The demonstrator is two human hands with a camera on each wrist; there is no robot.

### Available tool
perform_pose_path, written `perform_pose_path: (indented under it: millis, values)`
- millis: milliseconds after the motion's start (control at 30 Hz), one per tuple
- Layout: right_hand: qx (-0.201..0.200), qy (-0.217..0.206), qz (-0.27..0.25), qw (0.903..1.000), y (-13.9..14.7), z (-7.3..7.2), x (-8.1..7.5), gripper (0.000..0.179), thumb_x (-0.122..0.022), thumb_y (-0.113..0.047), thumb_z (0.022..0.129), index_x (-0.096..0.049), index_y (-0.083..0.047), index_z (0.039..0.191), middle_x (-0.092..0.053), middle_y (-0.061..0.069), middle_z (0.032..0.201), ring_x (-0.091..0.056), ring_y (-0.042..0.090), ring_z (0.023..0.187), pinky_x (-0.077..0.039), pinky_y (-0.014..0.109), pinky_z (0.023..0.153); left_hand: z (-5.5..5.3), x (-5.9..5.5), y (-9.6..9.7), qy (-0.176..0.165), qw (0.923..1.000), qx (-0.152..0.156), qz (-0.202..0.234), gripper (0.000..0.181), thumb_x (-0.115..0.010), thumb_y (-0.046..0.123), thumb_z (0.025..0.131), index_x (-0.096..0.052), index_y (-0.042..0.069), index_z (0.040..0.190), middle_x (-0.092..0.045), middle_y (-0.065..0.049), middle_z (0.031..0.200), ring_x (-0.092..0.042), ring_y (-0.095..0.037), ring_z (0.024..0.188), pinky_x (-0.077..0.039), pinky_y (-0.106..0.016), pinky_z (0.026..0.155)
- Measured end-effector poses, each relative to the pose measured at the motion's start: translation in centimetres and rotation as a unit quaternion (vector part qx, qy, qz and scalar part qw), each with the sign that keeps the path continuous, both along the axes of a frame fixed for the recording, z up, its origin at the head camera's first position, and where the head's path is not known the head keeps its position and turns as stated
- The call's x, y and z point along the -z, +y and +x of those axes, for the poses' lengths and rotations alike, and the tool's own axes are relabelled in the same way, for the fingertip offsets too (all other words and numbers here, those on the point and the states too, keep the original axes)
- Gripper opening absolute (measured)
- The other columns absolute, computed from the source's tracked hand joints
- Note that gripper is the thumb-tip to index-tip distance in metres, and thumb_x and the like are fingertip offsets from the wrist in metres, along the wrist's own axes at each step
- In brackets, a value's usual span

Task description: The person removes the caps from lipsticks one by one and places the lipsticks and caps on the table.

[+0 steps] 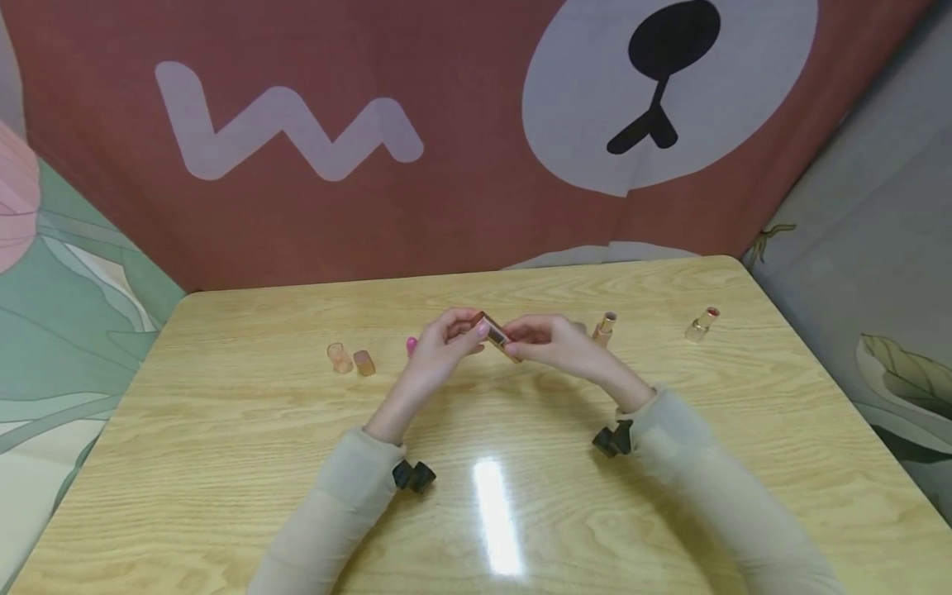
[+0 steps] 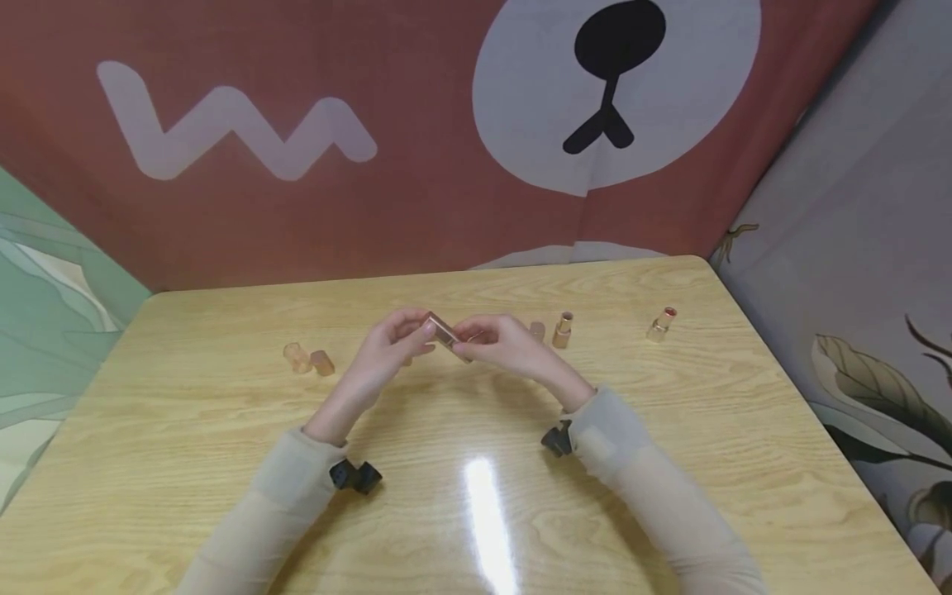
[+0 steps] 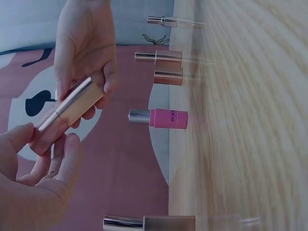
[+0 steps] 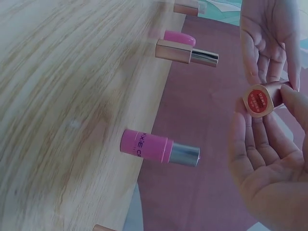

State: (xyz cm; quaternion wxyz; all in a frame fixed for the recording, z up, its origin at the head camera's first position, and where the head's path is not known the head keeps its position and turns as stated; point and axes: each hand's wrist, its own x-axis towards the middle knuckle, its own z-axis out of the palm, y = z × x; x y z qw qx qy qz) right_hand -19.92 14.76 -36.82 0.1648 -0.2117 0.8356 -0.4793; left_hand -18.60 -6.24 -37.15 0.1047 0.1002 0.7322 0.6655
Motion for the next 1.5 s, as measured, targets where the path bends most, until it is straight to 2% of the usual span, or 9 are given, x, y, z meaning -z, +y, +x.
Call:
perform_pose_path:
  millis: [200,333,533,833,1000,1100,1300,1367,1500]
  values:
    - [0.001,-0.010,-0.012,0.9999,-0.2,0.1,-0.1,0.035,-0.062,-0.026,0.094,-0.061,-0.007,0.123,-0.068,0.013,0.113,-0.066,0.019,0.099,-0.053,0.047,0.089,0.2,0.0,0.4,0.008,0.9994,-0.004,0.035,0.031,-0.050,0.010,0.099,-0.046,-0.006,0.125,-0.059,-0.028,0.122,-0.060,-0.033,0.115,-0.054,-0.033,0.092]
    - [0.004,-0.009,-0.013,0.9999,-0.1,0.1,-0.2,0.035,-0.062,-0.027,0.093,-0.061,-0.008,0.123,-0.068,0.013,0.111,-0.067,0.018,0.097,-0.053,0.048,0.089,0.3,-0.2,0.5,0.006,0.9986,-0.013,0.051,0.031,-0.051,0.009,0.098,-0.046,-0.006,0.124,-0.059,-0.028,0.122,-0.060,-0.032,0.113,-0.055,-0.033,0.091]
    - [-0.014,-0.009,-0.031,0.9994,0.2,-0.2,0.1,0.034,-0.063,-0.024,0.093,-0.061,-0.006,0.121,-0.068,0.014,0.108,-0.066,0.015,0.091,-0.052,0.050,0.087,0.6,-0.3,0.6,-0.004,0.9982,-0.018,0.057,0.030,-0.053,0.009,0.098,-0.048,-0.005,0.124,-0.059,-0.025,0.119,-0.063,-0.024,0.106,-0.056,-0.032,0.088]
    - [-0.019,-0.019,-0.037,0.9990,0.3,-0.3,0.1,0.034,-0.064,-0.022,0.092,-0.060,-0.004,0.121,-0.067,0.015,0.106,-0.065,0.015,0.090,-0.052,0.051,0.087,0.5,-0.2,0.5,-0.010,0.9986,-0.018,0.049,0.031,-0.053,0.011,0.098,-0.048,-0.004,0.124,-0.059,-0.024,0.120,-0.064,-0.024,0.106,-0.057,-0.032,0.087]
    - [-0.019,-0.019,-0.032,0.9991,0.3,-0.4,0.2,0.033,-0.065,-0.021,0.092,-0.061,-0.003,0.119,-0.067,0.014,0.104,-0.064,0.014,0.088,-0.053,0.049,0.085,0.6,-0.1,0.5,-0.011,0.9983,-0.025,0.051,0.029,-0.054,0.010,0.097,-0.049,-0.005,0.123,-0.060,-0.025,0.119,-0.064,-0.026,0.106,-0.057,-0.033,0.087]
    - [-0.016,-0.017,-0.031,0.9993,0.2,-0.4,0.2,0.032,-0.066,-0.020,0.091,-0.062,-0.004,0.118,-0.068,0.013,0.102,-0.064,0.014,0.087,-0.054,0.046,0.084,0.6,-0.2,0.4,-0.015,0.9978,-0.028,0.059,0.029,-0.053,0.009,0.097,-0.048,-0.005,0.122,-0.060,-0.023,0.118,-0.064,-0.022,0.104,-0.057,-0.032,0.087]
    - [0.009,0.003,-0.009,0.9999,0.8,-0.4,1.0,0.028,-0.070,-0.013,0.087,-0.063,0.000,0.111,-0.068,0.012,0.100,-0.062,0.010,0.086,-0.053,0.023,0.080,0.1,-0.6,-0.8,-0.013,0.9891,-0.096,0.111,0.027,-0.050,0.010,0.099,-0.045,-0.006,0.121,-0.062,-0.009,0.103,-0.065,-0.006,0.086,-0.058,-0.023,0.078]
    - [0.019,-0.001,-0.003,0.9998,1.1,-0.4,1.3,0.028,-0.070,-0.011,0.086,-0.063,0.001,0.111,-0.067,0.013,0.100,-0.062,0.009,0.085,-0.053,0.021,0.079,0.0,-0.8,-1.4,-0.011,0.9864,-0.111,0.121,0.027,-0.049,0.009,0.099,-0.044,-0.006,0.121,-0.061,-0.003,0.097,-0.064,-0.004,0.081,-0.057,-0.020,0.074]
    - [0.027,-0.003,-0.002,0.9996,1.5,-0.6,1.7,0.029,-0.070,-0.010,0.087,-0.063,0.001,0.113,-0.067,0.015,0.103,-0.062,0.010,0.087,-0.053,0.022,0.081,-0.1,-1.0,-2.0,-0.021,0.9881,-0.103,0.113,0.029,-0.050,0.009,0.099,-0.043,-0.005,0.123,-0.060,0.000,0.095,-0.064,-0.003,0.080,-0.056,-0.017,0.074]
